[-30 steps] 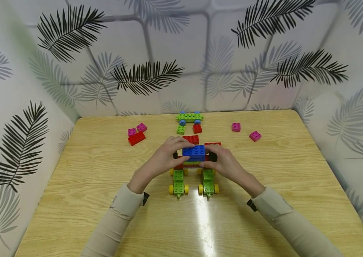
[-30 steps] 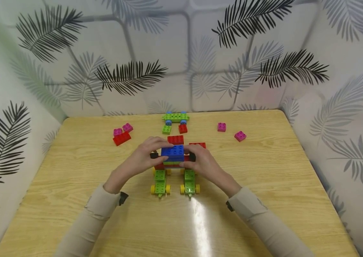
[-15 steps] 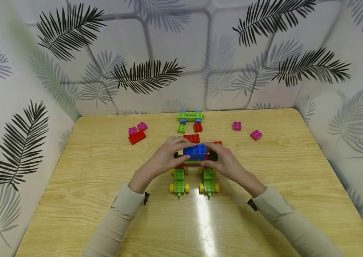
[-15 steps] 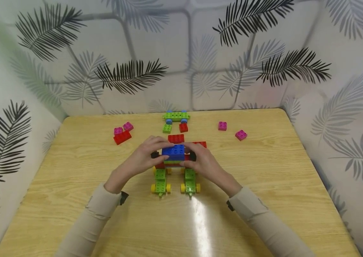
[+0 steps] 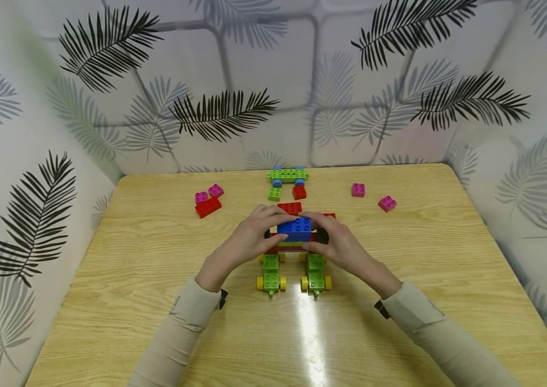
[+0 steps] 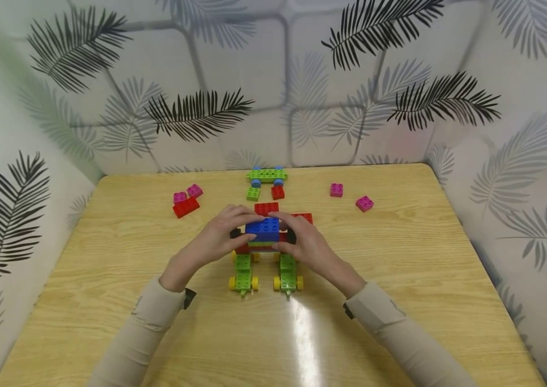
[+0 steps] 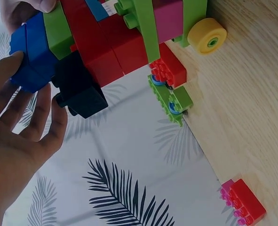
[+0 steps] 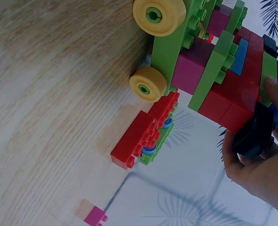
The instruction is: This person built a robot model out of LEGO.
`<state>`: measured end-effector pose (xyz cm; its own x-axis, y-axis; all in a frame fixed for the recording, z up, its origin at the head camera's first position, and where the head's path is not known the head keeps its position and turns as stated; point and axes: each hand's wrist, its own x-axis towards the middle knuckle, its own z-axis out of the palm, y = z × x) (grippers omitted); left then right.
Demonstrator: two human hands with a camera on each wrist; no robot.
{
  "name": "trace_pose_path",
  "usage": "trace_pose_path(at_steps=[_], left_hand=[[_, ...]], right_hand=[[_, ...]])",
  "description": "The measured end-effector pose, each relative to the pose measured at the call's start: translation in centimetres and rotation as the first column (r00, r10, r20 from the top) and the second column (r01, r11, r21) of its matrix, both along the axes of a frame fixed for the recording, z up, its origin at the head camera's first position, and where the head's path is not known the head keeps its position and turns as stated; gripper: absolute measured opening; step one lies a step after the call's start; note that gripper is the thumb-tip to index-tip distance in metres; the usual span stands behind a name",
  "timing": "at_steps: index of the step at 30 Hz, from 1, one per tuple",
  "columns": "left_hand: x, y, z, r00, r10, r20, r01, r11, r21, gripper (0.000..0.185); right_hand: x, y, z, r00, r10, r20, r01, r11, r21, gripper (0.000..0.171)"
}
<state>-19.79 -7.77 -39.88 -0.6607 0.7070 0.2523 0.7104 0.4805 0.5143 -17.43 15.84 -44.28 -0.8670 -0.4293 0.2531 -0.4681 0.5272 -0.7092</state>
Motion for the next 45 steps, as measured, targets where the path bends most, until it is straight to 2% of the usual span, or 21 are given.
trace_pose_path(at_steps=[5,12,19,26,36,45], left_hand=[[0.1,0.1,-0.1,1.0,0.008,-0.02,-0.008,1.0,-0.012,0.035],[0.2,0.2,-0.3,0.998,0.002,-0.057,-0.003,1.0,-0.014,0.036],[0.2,-0.1,-0.3,1.0,0.002,0.009,-0.002,1.0,0.004,0.037],[-0.1,-0.5,-0.5,0.997,-0.006,0.081,0.002,0.998,0.059,0.04],[0.1,-0.4,-1.5,0.993,0.077,0.091,-0.085,0.992,0.092,0.041],[0.4,0.0,-1.8,0.996,0.073,0.057,-0.08,0.989,0.127,0.039]], right_hand=[[-0.1,0.0,0.0,1.0,0.022,0.014,-0.022,0.999,-0.03,0.056],[0.0,-0.1,0.1,0.998,-0.024,0.062,0.027,0.999,-0.041,0.045],[0.0,-0.2,0.4,0.992,-0.033,0.124,0.04,0.998,-0.05,0.043],[-0.1,-0.3,0.8,0.991,-0.032,0.13,0.036,0.999,-0.034,0.043],[-0.2,-0.3,1.3,0.99,-0.039,0.138,0.039,0.999,0.001,0.041],[-0.1,-0.1,1.0,0.992,-0.044,0.122,0.045,0.999,-0.007,0.04]])
